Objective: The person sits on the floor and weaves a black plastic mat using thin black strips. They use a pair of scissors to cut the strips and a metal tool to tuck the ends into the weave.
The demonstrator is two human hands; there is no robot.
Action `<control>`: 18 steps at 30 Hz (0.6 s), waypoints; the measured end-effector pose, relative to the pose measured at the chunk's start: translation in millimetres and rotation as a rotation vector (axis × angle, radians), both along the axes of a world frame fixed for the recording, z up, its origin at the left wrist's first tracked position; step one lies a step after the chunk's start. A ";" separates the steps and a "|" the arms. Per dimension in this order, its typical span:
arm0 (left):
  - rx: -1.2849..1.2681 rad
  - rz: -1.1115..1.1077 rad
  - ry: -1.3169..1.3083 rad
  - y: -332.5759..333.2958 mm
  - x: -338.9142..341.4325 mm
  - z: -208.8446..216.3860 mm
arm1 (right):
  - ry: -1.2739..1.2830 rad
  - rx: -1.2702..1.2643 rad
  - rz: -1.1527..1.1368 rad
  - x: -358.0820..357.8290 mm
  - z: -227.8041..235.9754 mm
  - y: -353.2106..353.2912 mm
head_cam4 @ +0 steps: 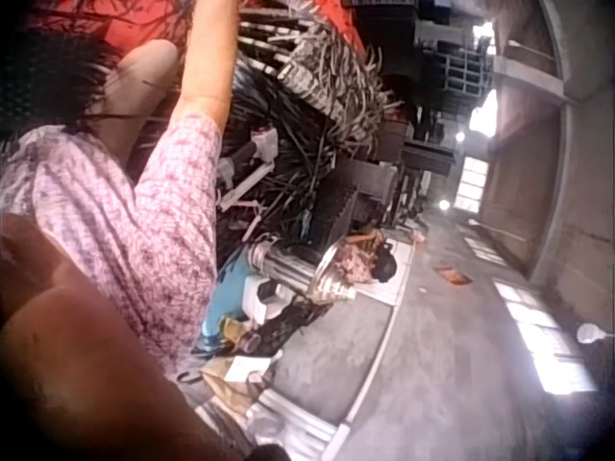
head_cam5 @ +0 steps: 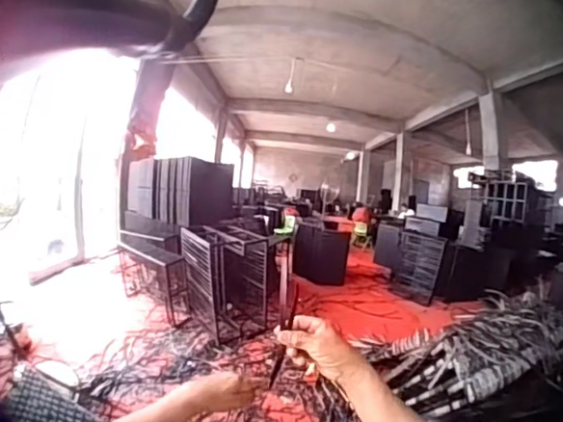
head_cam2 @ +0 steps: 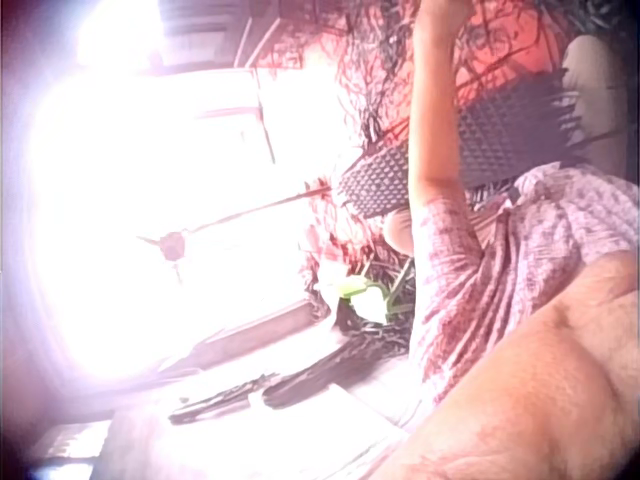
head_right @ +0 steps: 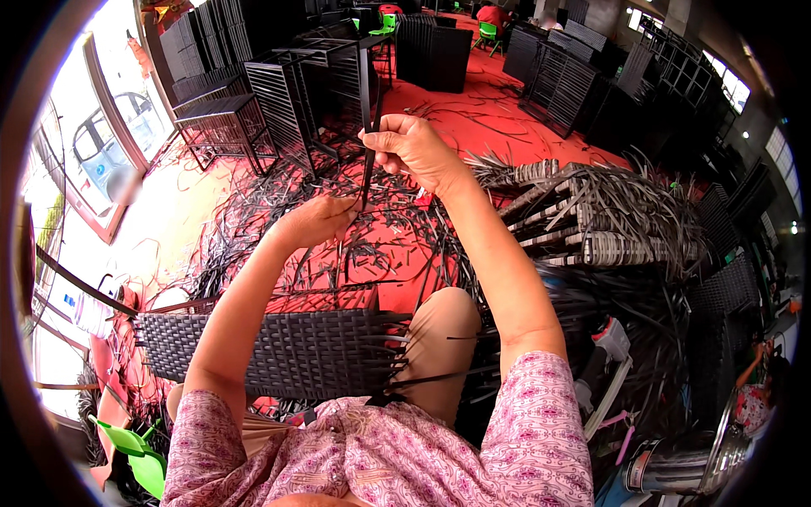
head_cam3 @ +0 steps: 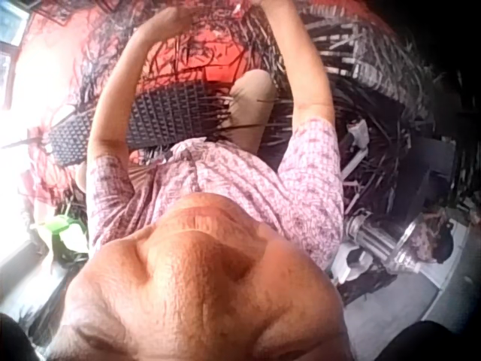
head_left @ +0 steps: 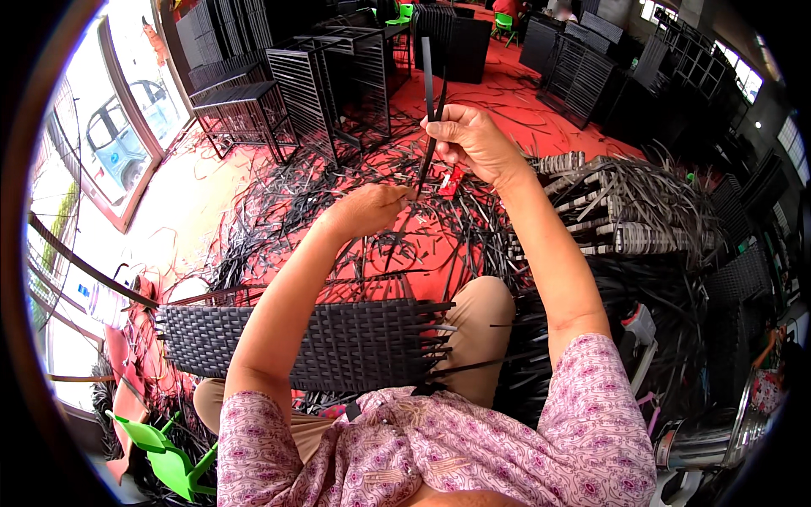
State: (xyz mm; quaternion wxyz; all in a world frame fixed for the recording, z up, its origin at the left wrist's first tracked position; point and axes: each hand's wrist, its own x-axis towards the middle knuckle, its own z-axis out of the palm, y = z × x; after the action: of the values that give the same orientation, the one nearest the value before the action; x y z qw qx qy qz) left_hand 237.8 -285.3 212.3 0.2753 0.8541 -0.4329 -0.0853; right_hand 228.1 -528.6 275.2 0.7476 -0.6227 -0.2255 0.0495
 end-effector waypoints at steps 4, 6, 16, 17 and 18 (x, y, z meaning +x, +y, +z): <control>0.025 0.023 0.159 1.1 -5.0 6.4 | -0.007 0.057 -0.073 -8.3 -0.6 12.2; 0.035 0.062 0.205 1.9 -5.2 5.7 | -0.011 0.075 -0.080 -8.9 0.6 14.3; 0.038 0.082 0.278 8.6 -8.7 12.8 | -0.125 0.007 -0.118 -6.1 12.9 13.5; 0.044 0.067 0.275 9.0 -9.1 13.2 | -0.137 0.010 -0.133 -4.1 13.8 11.4; 0.044 0.059 0.258 9.0 -6.9 8.5 | -0.154 0.020 -0.156 -3.5 14.7 9.0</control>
State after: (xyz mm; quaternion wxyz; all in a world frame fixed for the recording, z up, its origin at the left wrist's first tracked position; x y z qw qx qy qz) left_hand 231.0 -276.3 220.8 0.3125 0.8543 -0.3664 -0.1958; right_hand 224.5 -519.6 290.0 0.7358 -0.6329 -0.2337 -0.0592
